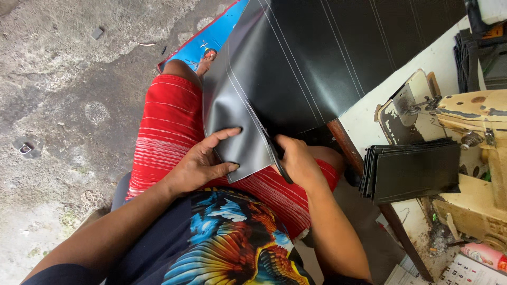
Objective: The person cuts several pieces of black leather using scissors, placing the finished strips on a stack near a sewing machine.
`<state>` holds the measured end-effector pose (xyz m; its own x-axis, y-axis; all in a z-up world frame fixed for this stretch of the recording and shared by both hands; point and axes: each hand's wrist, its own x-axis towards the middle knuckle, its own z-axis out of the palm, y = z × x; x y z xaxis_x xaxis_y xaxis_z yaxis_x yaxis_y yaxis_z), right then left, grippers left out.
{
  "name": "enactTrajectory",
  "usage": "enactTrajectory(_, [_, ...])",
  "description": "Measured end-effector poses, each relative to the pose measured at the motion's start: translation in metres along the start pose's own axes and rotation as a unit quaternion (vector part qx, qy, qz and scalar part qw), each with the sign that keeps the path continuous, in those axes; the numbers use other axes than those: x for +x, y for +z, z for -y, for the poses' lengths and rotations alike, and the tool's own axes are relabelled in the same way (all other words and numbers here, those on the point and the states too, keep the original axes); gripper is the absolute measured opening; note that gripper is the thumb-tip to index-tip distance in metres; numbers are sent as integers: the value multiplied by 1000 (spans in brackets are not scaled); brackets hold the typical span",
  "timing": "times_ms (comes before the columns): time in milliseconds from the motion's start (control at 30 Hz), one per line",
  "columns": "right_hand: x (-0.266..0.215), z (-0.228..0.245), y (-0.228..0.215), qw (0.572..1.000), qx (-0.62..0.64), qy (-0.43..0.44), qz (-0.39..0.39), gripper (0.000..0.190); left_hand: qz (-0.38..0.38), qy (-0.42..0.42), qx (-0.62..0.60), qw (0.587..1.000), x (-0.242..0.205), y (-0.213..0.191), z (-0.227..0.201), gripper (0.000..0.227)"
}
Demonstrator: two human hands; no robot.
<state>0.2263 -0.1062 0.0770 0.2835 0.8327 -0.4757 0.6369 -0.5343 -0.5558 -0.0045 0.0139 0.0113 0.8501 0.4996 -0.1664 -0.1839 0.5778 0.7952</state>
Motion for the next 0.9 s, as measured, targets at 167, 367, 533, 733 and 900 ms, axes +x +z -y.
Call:
enactTrajectory(167, [9,12,2,1000,-11,13,-2,37,2,0,-2,1000,0,-1,1,76])
enactTrajectory(367, [8,-2,5,998,-22,48,-21,36,3,27,18,999,-3,9,-14,106])
enactTrajectory(533, [9,12,5,998,-13,50,-22,30,-1,17,8,1000,-4,4,-13,112])
enactTrajectory(733, [29,3,10,1000,-9,4,-15,29,16,13,-39,999,-7,6,-13,116])
enactTrajectory(900, [34,-7,13,1000,-9,-7,-24,26,19,20,-27,999,-8,4,-15,115])
